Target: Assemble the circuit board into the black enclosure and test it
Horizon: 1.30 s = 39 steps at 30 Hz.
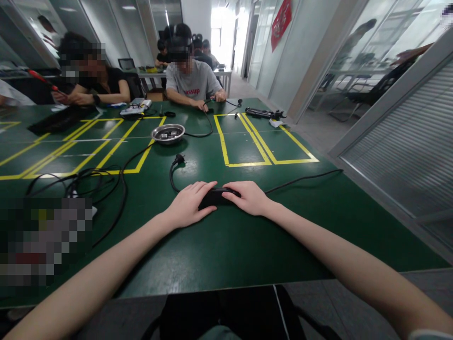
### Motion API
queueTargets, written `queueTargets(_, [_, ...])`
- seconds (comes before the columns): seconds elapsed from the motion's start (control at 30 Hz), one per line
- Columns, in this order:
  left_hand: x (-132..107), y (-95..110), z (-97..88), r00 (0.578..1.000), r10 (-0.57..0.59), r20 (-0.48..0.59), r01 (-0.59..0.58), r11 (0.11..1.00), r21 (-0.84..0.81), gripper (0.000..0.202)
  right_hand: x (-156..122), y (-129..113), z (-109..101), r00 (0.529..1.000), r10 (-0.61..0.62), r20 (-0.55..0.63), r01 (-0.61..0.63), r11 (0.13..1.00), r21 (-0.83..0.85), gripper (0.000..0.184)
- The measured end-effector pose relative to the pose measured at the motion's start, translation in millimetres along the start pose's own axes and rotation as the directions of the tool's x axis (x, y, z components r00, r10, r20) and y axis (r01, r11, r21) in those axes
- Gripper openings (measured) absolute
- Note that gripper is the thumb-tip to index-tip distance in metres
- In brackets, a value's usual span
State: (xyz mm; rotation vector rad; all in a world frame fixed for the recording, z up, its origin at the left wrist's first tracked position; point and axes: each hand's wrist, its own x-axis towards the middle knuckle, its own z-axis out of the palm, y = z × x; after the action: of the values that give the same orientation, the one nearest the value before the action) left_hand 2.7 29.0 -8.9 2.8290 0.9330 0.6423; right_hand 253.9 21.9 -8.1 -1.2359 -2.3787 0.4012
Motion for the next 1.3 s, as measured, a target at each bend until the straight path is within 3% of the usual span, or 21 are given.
queueTargets(0.17, [1, 3, 0.0, 0.99, 0.141, 0.021, -0.142, 0.977, 0.16, 0.053, 2, 2, -2, 0.995, 0.038, 0.092, -0.052, 0.987, 0.15, 0.041])
queueTargets(0.27, [2, 9, 1.2, 0.986, 0.155, 0.057, -0.164, 0.961, 0.224, 0.05, 1, 1, -3, 0.991, 0.025, 0.129, -0.047, 0.985, 0.166, 0.043])
queueTargets(0.4, [3, 11, 2.7, 0.985, 0.145, 0.094, -0.164, 0.957, 0.241, 0.047, -3, -2, -5, 1.0, 0.015, 0.023, -0.018, 0.993, 0.117, 0.03])
queueTargets(0.5, [2, 6, 4.0, 0.989, 0.108, 0.103, -0.126, 0.974, 0.188, 0.049, -6, -4, -8, 0.995, -0.082, -0.059, 0.087, 0.992, 0.093, 0.028])
queueTargets(0.6, [1, 0, 5.7, 0.99, 0.099, 0.101, -0.112, 0.985, 0.132, 0.056, -8, 0, -8, 0.971, -0.235, -0.031, 0.237, 0.969, 0.064, 0.038])
queueTargets(0.7, [0, -2, 6.0, 0.991, 0.097, 0.087, -0.106, 0.989, 0.106, 0.067, -7, 7, -4, 0.956, -0.292, -0.013, 0.292, 0.956, 0.008, 0.04])
queueTargets(0.8, [0, -2, 3.5, 0.995, 0.102, 0.007, -0.102, 0.99, 0.1, 0.073, -5, 17, -2, 0.964, -0.259, -0.055, 0.254, 0.964, -0.074, 0.041])
queueTargets(0.93, [-1, -1, -0.9, 0.985, 0.167, -0.036, -0.164, 0.982, 0.09, 0.065, -2, 40, -16, 0.955, -0.103, -0.278, 0.056, 0.983, -0.172, 0.04])
queueTargets(1.03, [-2, 0, -1.2, 0.98, 0.2, 0.003, -0.2, 0.978, 0.064, 0.052, -6, 65, -39, 0.878, 0.065, -0.475, -0.193, 0.954, -0.227, 0.042])
queueTargets(1.17, [-2, 0, 0.7, 0.981, 0.188, 0.045, -0.19, 0.981, 0.043, 0.041, -16, 96, -73, 0.644, 0.218, -0.734, -0.47, 0.869, -0.154, 0.045])
queueTargets(1.3, [-2, -1, 1.5, 0.982, 0.181, 0.045, -0.183, 0.983, 0.026, 0.036, -28, 114, -96, 0.415, 0.322, -0.851, -0.659, 0.752, -0.037, 0.051])
